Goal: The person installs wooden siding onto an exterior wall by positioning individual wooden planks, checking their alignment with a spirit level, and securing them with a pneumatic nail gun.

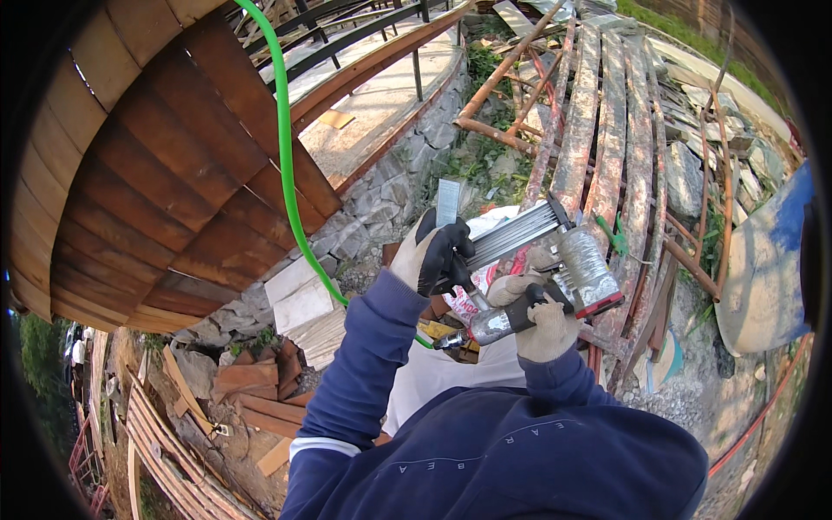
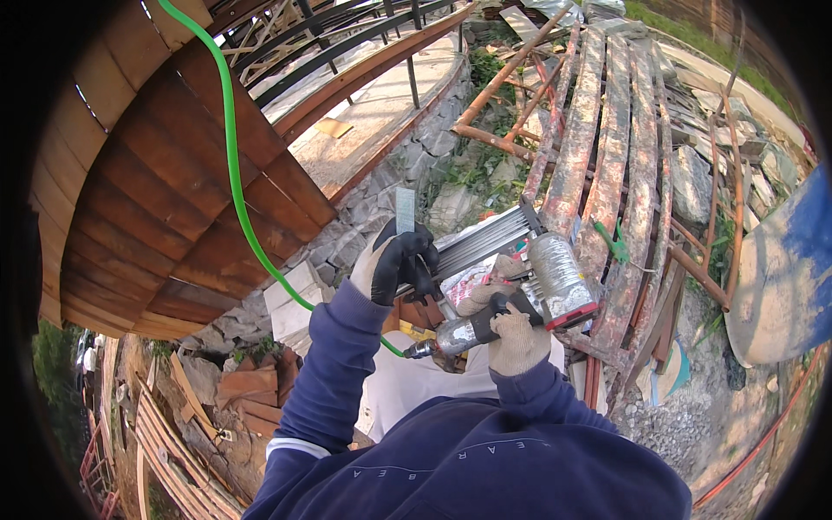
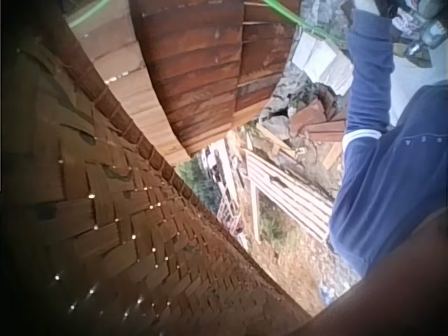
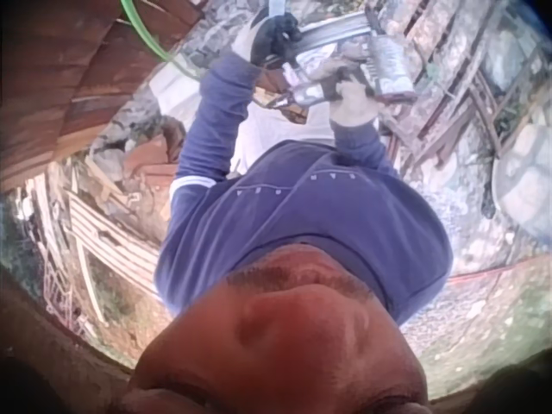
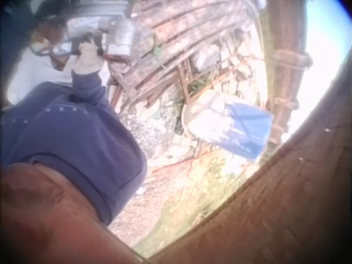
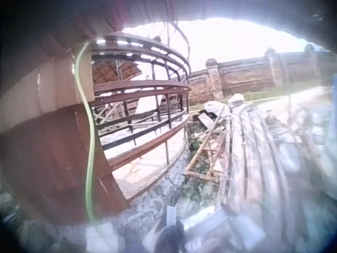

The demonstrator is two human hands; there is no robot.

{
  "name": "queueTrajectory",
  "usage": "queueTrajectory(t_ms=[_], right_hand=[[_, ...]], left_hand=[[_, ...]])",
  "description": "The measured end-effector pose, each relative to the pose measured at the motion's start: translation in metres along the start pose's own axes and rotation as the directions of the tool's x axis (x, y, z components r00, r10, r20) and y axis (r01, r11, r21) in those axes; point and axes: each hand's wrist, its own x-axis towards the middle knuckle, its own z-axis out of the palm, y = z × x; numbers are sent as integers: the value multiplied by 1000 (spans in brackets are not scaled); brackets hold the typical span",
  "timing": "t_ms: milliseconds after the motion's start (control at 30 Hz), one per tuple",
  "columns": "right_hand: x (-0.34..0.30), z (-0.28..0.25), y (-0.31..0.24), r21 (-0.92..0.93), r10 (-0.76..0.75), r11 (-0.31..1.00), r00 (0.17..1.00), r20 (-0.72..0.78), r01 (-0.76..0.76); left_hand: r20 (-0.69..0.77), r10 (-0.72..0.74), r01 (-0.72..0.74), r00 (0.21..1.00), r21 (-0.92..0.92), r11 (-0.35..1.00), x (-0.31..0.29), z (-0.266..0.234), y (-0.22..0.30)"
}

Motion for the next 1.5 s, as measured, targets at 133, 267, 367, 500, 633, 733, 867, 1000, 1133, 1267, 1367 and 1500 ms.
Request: queueTrajectory(t_ms=[133, 267, 367, 500, 633, 733, 867, 1000, 1133, 1267, 1367, 1500], right_hand=[[-6, 24, -5, -50, 0, 999, 993, 122, 6], [-8, 36, -6, 3, 56, 998, 998, 18, -56], [-9, 38, -9, -36, 85, 996, 996, 3, -85], [-9, 33, 1, -24, 53, 998, 998, -38, -54], [-8, 32, 2, -16, 62, 998, 998, 15, -62], [-7, 31, -1, -9, 73, 997, 997, 28, -72], [-9, 34, -3, -74, 104, 992, 994, 33, -102], [-7, 17, 8, -97, 93, 991, 995, -47, -97], [-8, 27, 0, -141, 85, 987, 996, 23, -81], [-11, 40, -9, -134, 73, 989, 996, 52, -65], [-11, 35, -6, -137, 66, 989, 997, 33, -61], [-11, 34, -5, -109, 107, 988, 994, -13, -108]], left_hand=[[-6, 89, -88, 996, 119, 989, 5, 0, -14], [-100, 433, -183, 896, 804, 566, 15, 10, -22], [36, 523, -215, 851, 934, 286, 11, 33, -6], [90, 486, -162, 869, 981, 109, 10, 36, -7], [174, 484, -169, 858, 984, -53, 9, 33, -16], [218, 469, -191, 856, 976, -104, 9, 35, -20], [224, 481, -181, 848, 974, -134, 7, 35, -24], [258, 533, -191, 806, 965, -179, 9, 37, -34], [225, 532, -177, 816, 974, -140, 9, 37, -36], [251, 534, -193, 807, 968, -163, 9, 34, -41], [259, 555, -222, 790, 966, -135, 7, 34, -42], [238, 567, -249, 788, 967, -60, 5, 31, -42]])
